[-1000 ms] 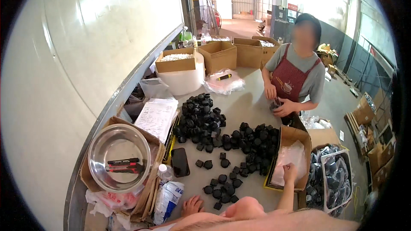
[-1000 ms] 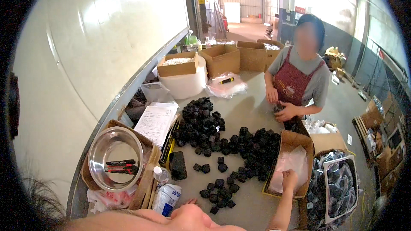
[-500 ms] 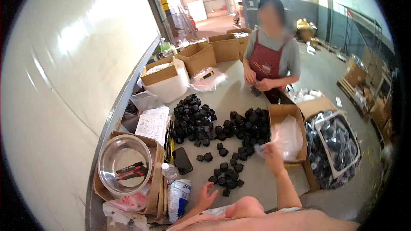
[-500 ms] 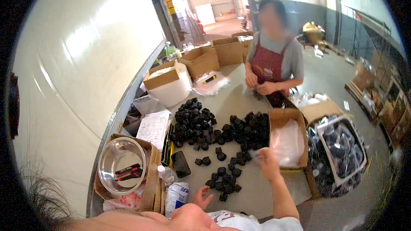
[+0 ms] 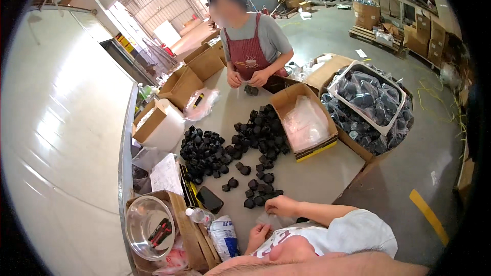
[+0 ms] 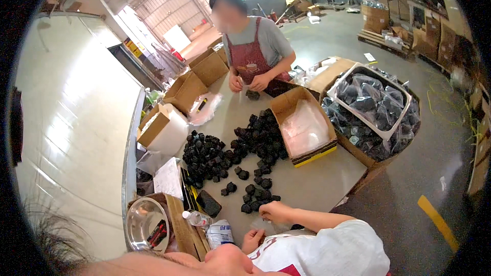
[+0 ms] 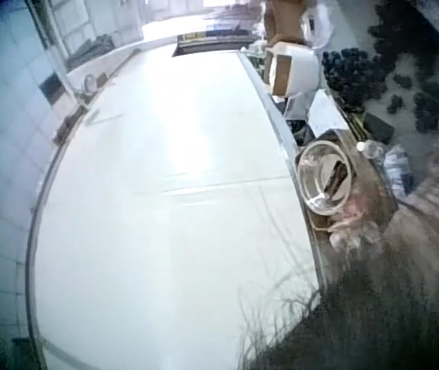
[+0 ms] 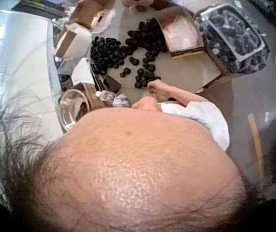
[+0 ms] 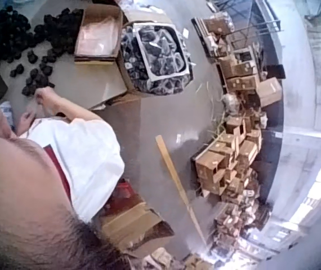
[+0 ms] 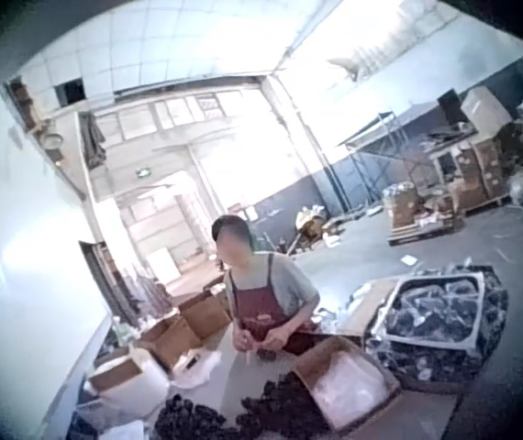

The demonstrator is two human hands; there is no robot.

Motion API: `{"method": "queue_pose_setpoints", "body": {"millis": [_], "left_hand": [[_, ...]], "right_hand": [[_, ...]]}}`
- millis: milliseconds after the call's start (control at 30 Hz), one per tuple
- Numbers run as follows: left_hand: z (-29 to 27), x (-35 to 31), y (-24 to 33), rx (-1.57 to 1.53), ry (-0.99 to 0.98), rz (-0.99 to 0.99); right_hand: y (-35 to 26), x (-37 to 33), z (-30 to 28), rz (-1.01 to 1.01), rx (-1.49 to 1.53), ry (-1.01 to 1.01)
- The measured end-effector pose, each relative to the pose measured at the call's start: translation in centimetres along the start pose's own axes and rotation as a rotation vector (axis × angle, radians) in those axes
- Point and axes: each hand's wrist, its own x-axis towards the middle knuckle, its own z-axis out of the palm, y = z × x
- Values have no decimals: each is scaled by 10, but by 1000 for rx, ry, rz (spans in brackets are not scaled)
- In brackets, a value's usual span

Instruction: The person is seen assembling small black hardware components at a workstation.

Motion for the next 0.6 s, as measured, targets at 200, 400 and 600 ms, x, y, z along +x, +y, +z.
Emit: {"method": "queue_pose_setpoints", "body": {"millis": [200,400,600], "left_hand": [[-10,4,-1,1,-71,-4],[-13,11,-7,35,116,247],[-8,8,-2,53,187,279]], "right_hand": [[-29,4,10,-347,-629,473],[-35,-5,37,-391,-257,-1],[-31,-2,42,-218,-155,-82]]}}
